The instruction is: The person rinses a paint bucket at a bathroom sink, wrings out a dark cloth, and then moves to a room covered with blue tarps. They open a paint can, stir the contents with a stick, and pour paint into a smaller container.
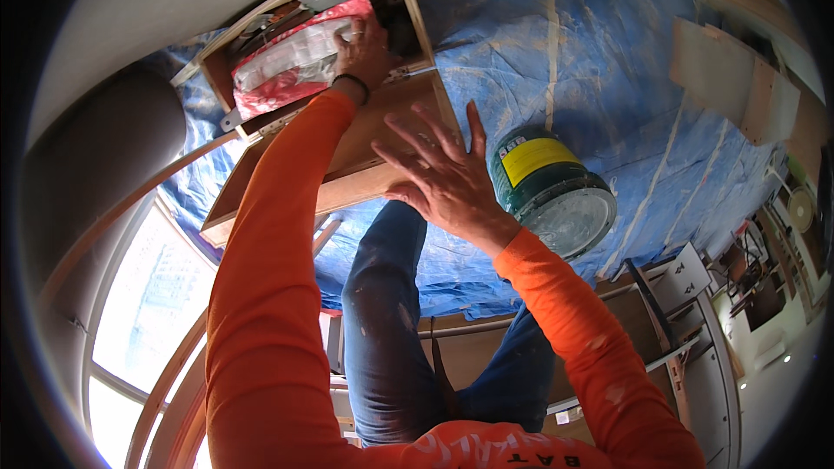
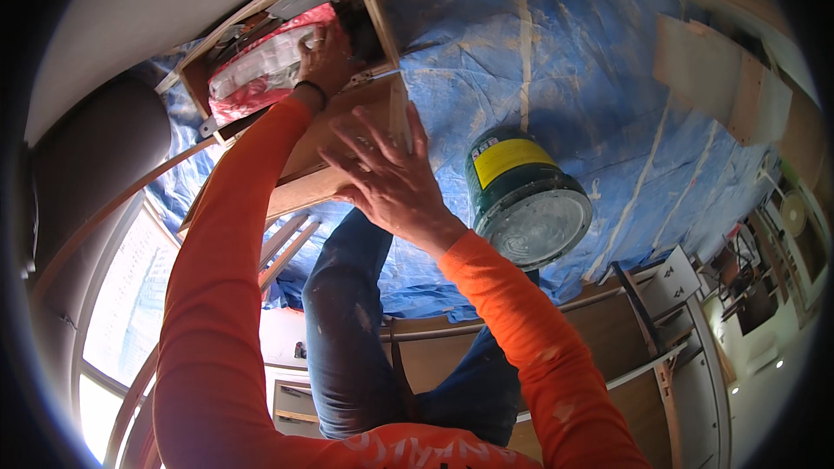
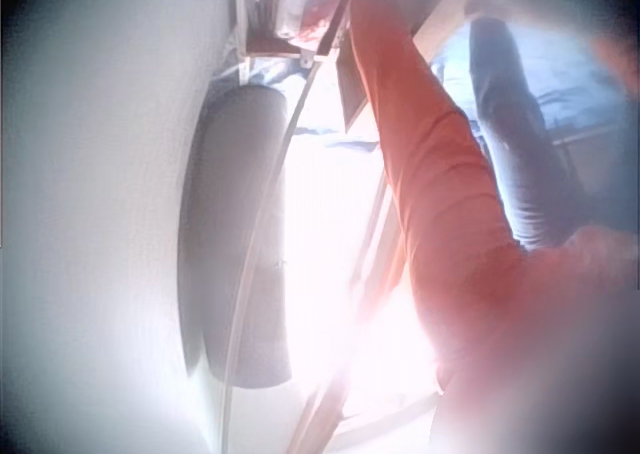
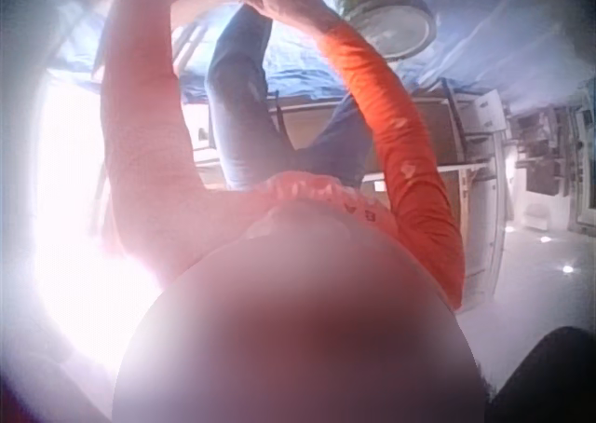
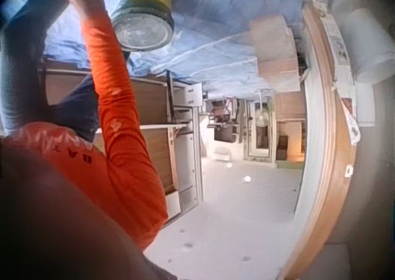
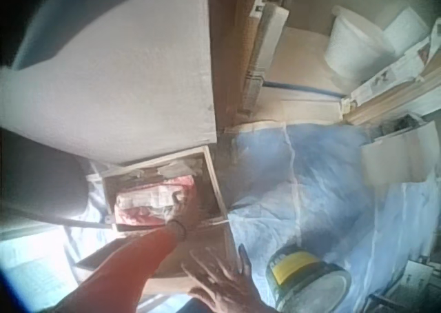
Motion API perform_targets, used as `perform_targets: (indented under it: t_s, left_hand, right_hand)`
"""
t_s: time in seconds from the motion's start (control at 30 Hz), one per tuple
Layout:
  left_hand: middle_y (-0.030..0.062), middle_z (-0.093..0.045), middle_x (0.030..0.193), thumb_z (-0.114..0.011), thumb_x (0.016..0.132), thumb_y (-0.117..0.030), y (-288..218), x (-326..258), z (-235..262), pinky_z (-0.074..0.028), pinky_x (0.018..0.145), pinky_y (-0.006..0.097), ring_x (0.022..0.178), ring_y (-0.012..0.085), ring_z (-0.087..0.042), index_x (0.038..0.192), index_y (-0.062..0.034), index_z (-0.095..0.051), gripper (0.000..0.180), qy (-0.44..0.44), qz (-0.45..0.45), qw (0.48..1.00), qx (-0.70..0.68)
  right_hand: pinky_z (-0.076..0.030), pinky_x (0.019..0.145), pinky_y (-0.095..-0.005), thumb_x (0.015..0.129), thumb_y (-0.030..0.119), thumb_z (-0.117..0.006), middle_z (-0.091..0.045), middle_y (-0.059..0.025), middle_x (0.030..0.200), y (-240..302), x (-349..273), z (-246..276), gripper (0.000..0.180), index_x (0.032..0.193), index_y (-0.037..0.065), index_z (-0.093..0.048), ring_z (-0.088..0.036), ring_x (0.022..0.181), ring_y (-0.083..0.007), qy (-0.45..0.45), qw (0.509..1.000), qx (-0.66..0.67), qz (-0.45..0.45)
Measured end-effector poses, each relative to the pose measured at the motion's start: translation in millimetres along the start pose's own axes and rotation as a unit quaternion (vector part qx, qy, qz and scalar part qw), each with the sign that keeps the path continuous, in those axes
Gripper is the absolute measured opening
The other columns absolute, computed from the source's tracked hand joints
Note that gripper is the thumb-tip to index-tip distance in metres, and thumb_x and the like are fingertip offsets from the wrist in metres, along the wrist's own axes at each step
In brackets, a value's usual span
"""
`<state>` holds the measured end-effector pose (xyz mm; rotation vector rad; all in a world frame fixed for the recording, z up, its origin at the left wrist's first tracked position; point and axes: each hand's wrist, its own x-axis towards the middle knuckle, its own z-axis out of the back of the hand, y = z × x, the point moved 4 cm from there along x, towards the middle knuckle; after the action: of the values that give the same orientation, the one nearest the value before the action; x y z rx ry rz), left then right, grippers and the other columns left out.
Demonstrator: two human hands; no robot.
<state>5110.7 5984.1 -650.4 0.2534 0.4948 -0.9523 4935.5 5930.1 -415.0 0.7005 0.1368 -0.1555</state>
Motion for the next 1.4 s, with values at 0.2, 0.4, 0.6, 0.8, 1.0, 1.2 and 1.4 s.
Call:
perform_targets:
  t_s: [0.2, 0.4, 0.6, 0.8, 1.0, 1.2, 1.4]
  left_hand:
    - [0.0188, -0.033, 0.158, -0.068, 0.09, -0.051, -20.8, 15.8, 5.6, -0.034, 0.106, 0.075, 0.145, 0.0413, -0.036, 0.144, -0.0082, -0.044, 0.073, 0.034, -0.001, 0.999, 0.034]
    - [0.0177, -0.048, 0.143, -0.065, 0.088, -0.036, 19.3, 35.6, 17.8, -0.043, 0.107, 0.06, 0.126, 0.0449, -0.054, 0.138, -0.0097, -0.045, 0.061, -0.007, -0.048, 0.999, 0.014]
    - [0.008, -0.057, 0.131, -0.055, 0.096, -0.016, 57.3, 59.7, 66.3, -0.045, 0.109, 0.054, 0.119, 0.0325, -0.062, 0.138, -0.0199, -0.053, 0.042, -0.065, -0.198, 0.976, 0.057]
    - [0.0065, -0.048, 0.149, -0.056, 0.097, -0.017, 44.7, 44.3, 43.3, -0.027, 0.121, 0.058, 0.14, 0.027, -0.046, 0.129, -0.021, -0.067, 0.034, -0.065, -0.192, 0.963, 0.177]
    - [0.0098, -0.04, 0.157, -0.053, 0.097, -0.02, 47.8, 32.4, 5.1, -0.017, 0.12, 0.072, 0.146, 0.0282, -0.039, 0.133, -0.0144, -0.066, 0.039, -0.113, -0.165, 0.906, 0.373]
    - [0.0127, -0.038, 0.157, -0.054, 0.097, -0.041, -20.9, 29.5, 4.1, -0.009, 0.124, 0.064, 0.152, 0.0291, -0.028, 0.133, -0.009, -0.065, 0.049, -0.1, -0.15, 0.959, 0.217]
    - [0.0124, -0.047, 0.149, -0.057, 0.098, -0.035, -37.3, 23.6, -21.7, -0.03, 0.117, 0.055, 0.144, 0.0311, -0.04, 0.13, -0.0094, -0.064, 0.042, -0.047, -0.167, 0.963, 0.207]
  right_hand:
    - [-0.012, 0.123, -0.0704, 0.084, 0.05, -0.074, -0.037, 0.0006, 0.162, -7.7, -12.1, -3.3, 0.063, 0.141, 0.029, -0.058, -0.021, 0.155, -0.0237, -0.021, 1.0, 0.009, -0.013]
    - [-0.011, 0.123, -0.071, 0.085, 0.05, -0.073, -0.036, 0.0009, 0.162, -7.6, -10.7, -4.8, 0.062, 0.141, 0.028, -0.058, -0.02, 0.156, -0.0242, -0.026, 0.999, 0.024, -0.002]
    - [-0.011, 0.123, -0.0713, 0.083, 0.051, -0.074, -0.037, 0.0034, 0.162, -9.9, -13.5, -7.2, 0.066, 0.144, 0.031, -0.056, -0.024, 0.154, -0.0232, -0.034, 0.999, 0.024, -0.013]
    - [-0.011, 0.123, -0.0713, 0.086, 0.054, -0.071, -0.039, 0.0004, 0.161, -10.1, -8.8, -5.4, 0.062, 0.14, 0.027, -0.06, -0.021, 0.155, -0.0252, -0.043, 0.999, 0.009, -0.002]
    - [-0.009, 0.122, -0.0702, 0.077, 0.048, -0.081, -0.044, 0.003, 0.158, 0.1, 10.3, 5.4, 0.072, 0.142, 0.031, -0.058, -0.031, 0.151, -0.022, -0.019, 0.999, 0.032, -0.017]
    - [-0.008, 0.122, -0.0702, 0.082, 0.052, -0.072, -0.045, 0.0041, 0.157, -9.1, 3.5, 1.6, 0.063, 0.141, 0.032, -0.059, -0.032, 0.151, -0.0225, 0.002, 1.0, 0.007, -0.013]
    - [-0.014, 0.122, -0.0707, 0.079, 0.046, -0.079, -0.045, 0.0027, 0.157, -4.1, -4.9, -1.1, 0.065, 0.139, 0.029, -0.061, -0.029, 0.152, -0.0225, -0.001, 1.0, 0.02, -0.016]
